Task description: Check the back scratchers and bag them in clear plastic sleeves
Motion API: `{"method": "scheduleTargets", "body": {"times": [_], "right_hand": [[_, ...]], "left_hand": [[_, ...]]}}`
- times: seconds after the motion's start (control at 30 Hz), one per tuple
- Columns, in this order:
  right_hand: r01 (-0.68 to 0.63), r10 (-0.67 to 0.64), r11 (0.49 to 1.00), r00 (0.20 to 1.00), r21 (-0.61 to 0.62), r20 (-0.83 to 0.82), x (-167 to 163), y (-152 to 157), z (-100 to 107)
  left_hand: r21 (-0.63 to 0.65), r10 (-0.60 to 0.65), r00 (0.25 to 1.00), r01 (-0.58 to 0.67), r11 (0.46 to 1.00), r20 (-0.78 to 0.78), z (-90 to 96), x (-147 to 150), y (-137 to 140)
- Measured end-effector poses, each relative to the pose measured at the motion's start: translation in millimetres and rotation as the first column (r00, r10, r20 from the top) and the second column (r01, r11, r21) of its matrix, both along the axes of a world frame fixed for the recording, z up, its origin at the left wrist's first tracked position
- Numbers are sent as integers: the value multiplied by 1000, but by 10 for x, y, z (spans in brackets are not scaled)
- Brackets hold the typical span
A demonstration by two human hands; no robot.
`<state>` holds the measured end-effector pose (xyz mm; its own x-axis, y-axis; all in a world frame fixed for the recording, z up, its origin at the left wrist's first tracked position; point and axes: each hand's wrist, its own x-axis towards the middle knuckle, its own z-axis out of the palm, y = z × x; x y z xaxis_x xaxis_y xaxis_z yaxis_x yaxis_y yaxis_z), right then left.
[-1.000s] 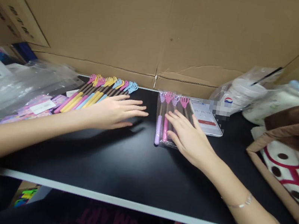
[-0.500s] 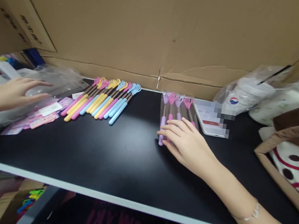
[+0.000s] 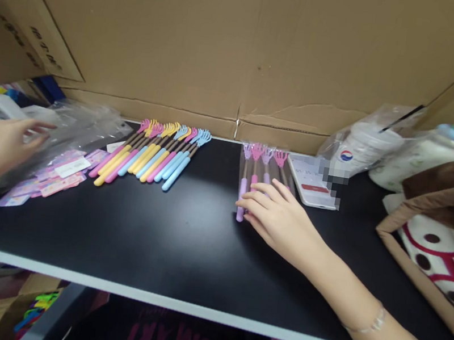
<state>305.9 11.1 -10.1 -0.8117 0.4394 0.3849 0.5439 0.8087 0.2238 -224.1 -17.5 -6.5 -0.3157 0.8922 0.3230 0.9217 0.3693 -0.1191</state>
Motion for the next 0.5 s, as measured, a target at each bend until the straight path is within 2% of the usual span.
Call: {"method": "scheduleTargets", "body": {"times": [0.2,0.3,0.4,0.5], "right_hand": [[5,-6,998,1000,-61,-7,1,-3,-21],[9,-9,997,1000,-76,0,1,3,-21],[12,-12,997,1000,-75,0,-1,5,-17],[16,-16,997,1000,-75,-2,-2,6,-15]], "left_hand": [[170,-65,997,70,983,-35,126,154,-20],[281,-1,998,17,960,-58,204,229,25],[437,76,994,-33,899,-80,302,324,90],[546,14,993,55,836,-121,431,514,137]]}}
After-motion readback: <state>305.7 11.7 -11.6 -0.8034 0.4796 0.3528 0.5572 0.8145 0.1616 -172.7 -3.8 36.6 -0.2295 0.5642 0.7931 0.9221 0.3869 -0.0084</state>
